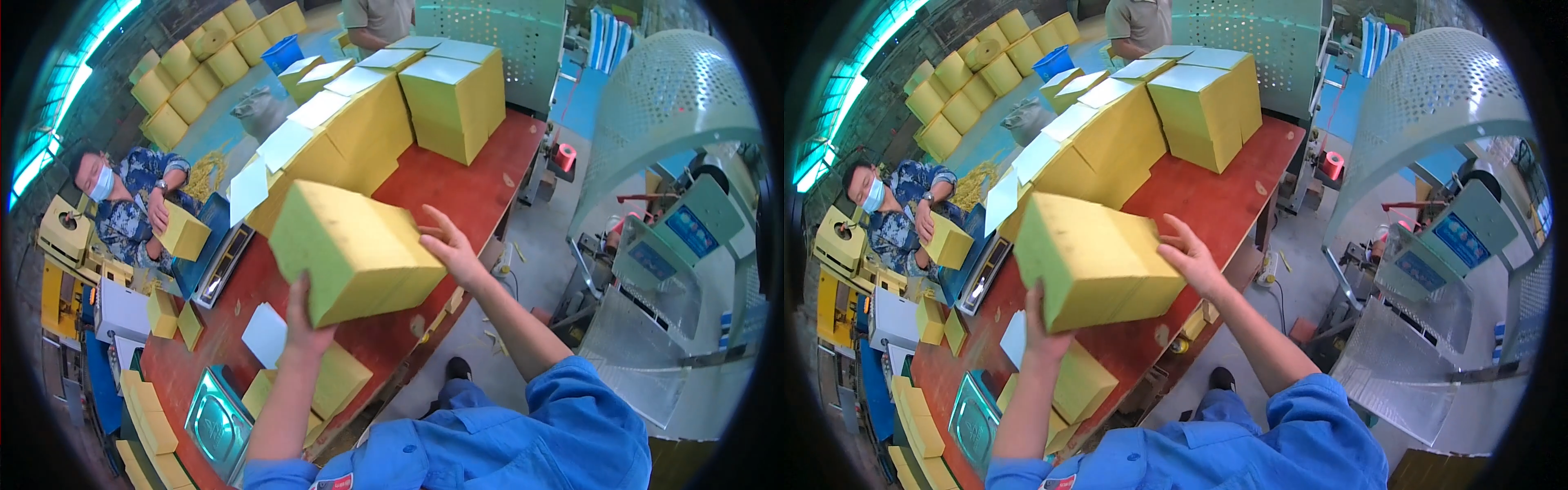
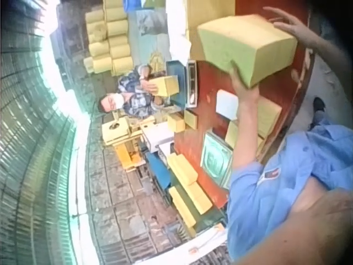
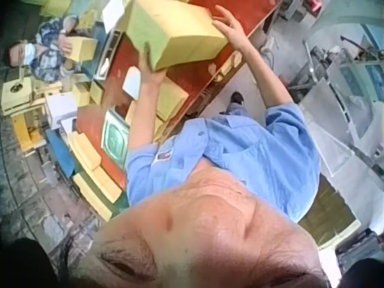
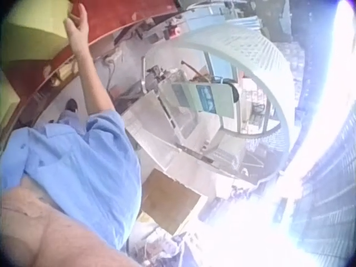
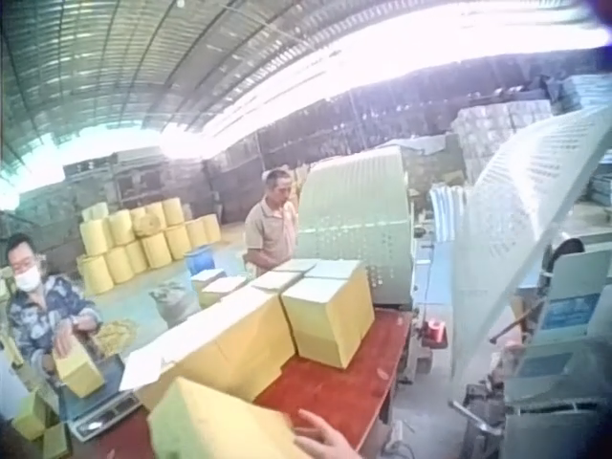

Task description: Weighing and counting stacks of yellow foam or paper blocks on a digital scale in a factory setting.

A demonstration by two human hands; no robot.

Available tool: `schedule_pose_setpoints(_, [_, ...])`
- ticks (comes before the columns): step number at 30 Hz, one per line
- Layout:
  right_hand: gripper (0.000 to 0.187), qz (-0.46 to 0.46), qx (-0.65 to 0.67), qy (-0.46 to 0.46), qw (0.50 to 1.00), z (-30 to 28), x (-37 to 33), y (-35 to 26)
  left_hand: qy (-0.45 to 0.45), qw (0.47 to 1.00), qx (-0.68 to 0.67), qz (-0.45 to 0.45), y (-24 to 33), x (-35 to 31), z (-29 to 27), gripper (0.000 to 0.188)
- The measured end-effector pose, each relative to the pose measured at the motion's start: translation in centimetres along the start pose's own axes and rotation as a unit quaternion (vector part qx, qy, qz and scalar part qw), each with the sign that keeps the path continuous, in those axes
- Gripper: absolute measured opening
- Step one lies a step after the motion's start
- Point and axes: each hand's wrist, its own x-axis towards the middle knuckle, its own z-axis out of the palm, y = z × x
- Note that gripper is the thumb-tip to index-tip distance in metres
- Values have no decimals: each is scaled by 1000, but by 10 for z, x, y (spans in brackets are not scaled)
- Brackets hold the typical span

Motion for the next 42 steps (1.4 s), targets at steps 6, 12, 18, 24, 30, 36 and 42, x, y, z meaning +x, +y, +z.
schedule_pose_setpoints(6, [51,41,-61,96,993,-106,98,13,-43,988,137,-47,-27,118,114,70])
schedule_pose_setpoints(12, [35,-71,-204,295,931,-117,110,8,36,978,196,-56,-46,209,177,86])
schedule_pose_setpoints(18, [29,-99,-350,228,903,-97,77,12,22,967,246,-54,-52,257,204,89])
schedule_pose_setpoints(24, [35,-145,-424,214,868,-102,99,14,19,968,237,-82,-33,267,222,99])
schedule_pose_setpoints(30, [28,-126,-312,195,921,-80,85,30,-115,974,191,-47,-15,207,172,89])
schedule_pose_setpoints(36, [16,-155,-185,59,969,35,-19,-36,-171,943,251,137,-10,67,111,45])
schedule_pose_setpoints(42, [21,-101,-91,-169,976,183,-71,-16,61,954,226,186,46,-132,-48,40])
